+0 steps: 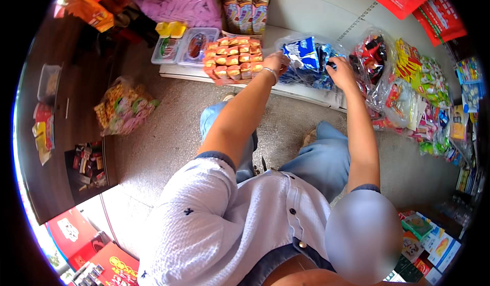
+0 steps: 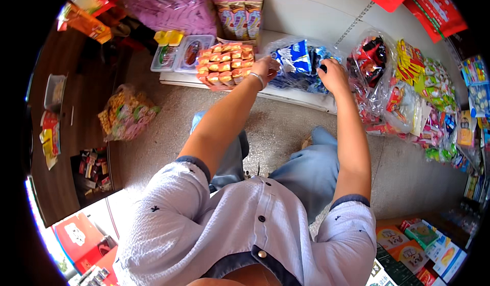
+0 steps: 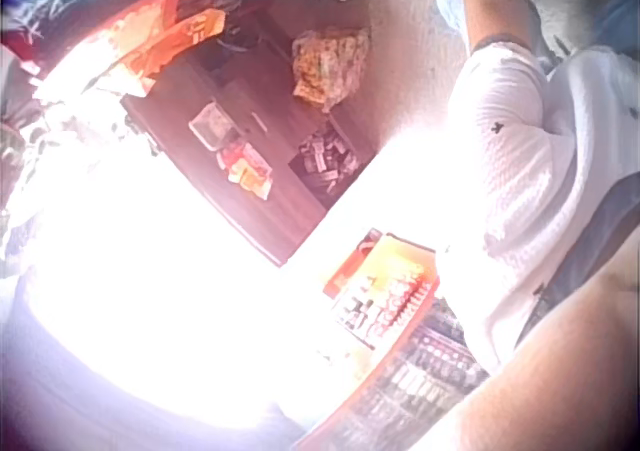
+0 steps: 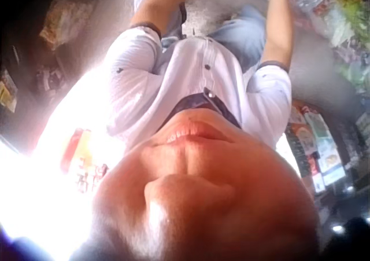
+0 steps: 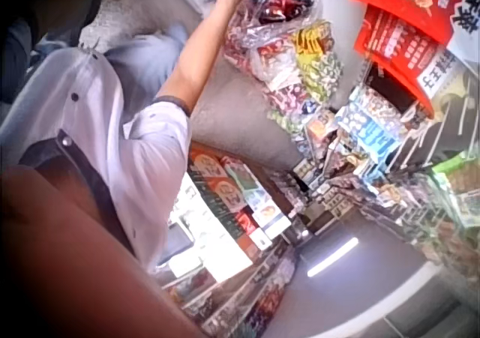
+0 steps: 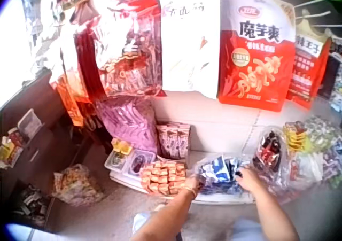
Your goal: The person sits on the floor of a small shop and organizes snack items. They wipe a shelf with a cloth, then pick up a cardboard box and arrange pink snack packets inside it. They also move and stack various other packaged snacks on the shelf.
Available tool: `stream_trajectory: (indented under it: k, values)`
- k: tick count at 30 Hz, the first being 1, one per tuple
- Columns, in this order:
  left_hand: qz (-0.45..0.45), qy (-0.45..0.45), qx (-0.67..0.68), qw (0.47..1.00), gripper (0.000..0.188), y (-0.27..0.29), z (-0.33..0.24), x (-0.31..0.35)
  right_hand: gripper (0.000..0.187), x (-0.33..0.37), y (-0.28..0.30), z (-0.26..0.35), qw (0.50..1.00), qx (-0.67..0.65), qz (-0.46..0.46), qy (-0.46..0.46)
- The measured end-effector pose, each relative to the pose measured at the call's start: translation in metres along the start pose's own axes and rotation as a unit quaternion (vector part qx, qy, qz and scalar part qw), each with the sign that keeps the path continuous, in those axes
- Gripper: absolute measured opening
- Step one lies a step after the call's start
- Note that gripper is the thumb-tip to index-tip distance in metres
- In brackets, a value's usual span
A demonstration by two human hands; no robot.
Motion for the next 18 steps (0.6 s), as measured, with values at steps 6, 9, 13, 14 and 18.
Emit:
stream_trajectory:
  k: [6,9,13,14,18]
  values:
    - [-0.043,0.012,-0.111,0.993,0.022,0.011,0.001,0.000,0.034,0.028,0.008,0.022,0.999,-0.019,0.037,-0.029]
    - [-0.055,0.024,-0.120,0.991,0.019,0.007,0.003,0.001,0.036,0.041,0.012,0.014,0.995,-0.052,0.071,-0.042]
    - [-0.064,-0.091,-0.214,0.971,0.023,0.040,0.004,-0.011,0.038,0.055,-0.003,0.029,0.973,-0.137,0.182,-0.050]
    - [-0.052,-0.092,-0.226,0.968,0.024,0.033,0.006,-0.013,0.038,0.058,-0.010,0.017,0.969,-0.130,0.204,-0.045]
    - [-0.091,-0.108,-0.213,0.967,0.020,0.018,0.004,-0.005,0.037,0.069,-0.033,-0.006,0.940,-0.145,0.295,-0.094]
Point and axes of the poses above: each hand's wrist, its own x-axis away from the middle knuckle, its own y-axis out of the back of the hand, z = x × y, the point moved 3 cm from there along -x, towards the middle knuckle, and after that the axes turned 7 degrees about -y, right-handed, at the moved point
